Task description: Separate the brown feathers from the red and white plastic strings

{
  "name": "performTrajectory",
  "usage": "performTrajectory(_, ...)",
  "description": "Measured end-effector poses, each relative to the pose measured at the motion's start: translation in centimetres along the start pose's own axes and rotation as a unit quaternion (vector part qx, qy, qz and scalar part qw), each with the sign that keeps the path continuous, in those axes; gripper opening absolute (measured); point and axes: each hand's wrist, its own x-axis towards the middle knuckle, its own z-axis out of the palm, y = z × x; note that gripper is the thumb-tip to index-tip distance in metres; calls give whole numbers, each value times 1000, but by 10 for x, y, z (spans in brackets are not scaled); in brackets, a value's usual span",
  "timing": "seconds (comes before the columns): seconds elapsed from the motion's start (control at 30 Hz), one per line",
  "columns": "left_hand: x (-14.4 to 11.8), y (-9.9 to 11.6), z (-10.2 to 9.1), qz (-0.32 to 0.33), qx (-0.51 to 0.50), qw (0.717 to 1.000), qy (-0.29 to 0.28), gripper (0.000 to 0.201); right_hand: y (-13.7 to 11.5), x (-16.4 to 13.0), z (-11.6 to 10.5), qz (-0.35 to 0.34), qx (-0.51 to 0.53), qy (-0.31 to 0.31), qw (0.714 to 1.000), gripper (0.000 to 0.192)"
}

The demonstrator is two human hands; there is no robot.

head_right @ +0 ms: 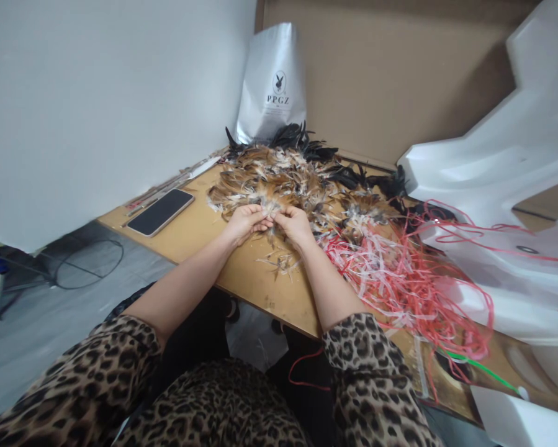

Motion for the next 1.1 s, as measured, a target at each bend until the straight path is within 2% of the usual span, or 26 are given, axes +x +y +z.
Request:
performTrajectory(0.17, 2, -2, 0, 6, 2, 1000, 11, 16, -1, 0, -1, 0, -27, 6, 1000, 33)
performTrajectory(0.33, 3, -3, 1, 12, 7, 1000, 28, 14, 2, 2, 0, -18, -34, 39, 998, 34)
performTrajectory(0.57, 2, -3, -3, -16, -27, 999, -18, 14, 3, 2, -1, -24, 18, 35, 999, 32)
performTrajectory(0.8, -1, -1, -5, -50, -29, 997, -54, 17, 5, 4, -8, -29, 14, 8, 999, 31)
performTrajectory(0.93, -1, -1, -4, -29, 0, 998, -50, 17, 2, 3, -8, -14, 14, -8, 1000, 29)
performTrajectory(1.1, -1, -1, -1, 9, 58, 998, -34, 18, -3, -1, -3, -39, -20, 23, 999, 30)
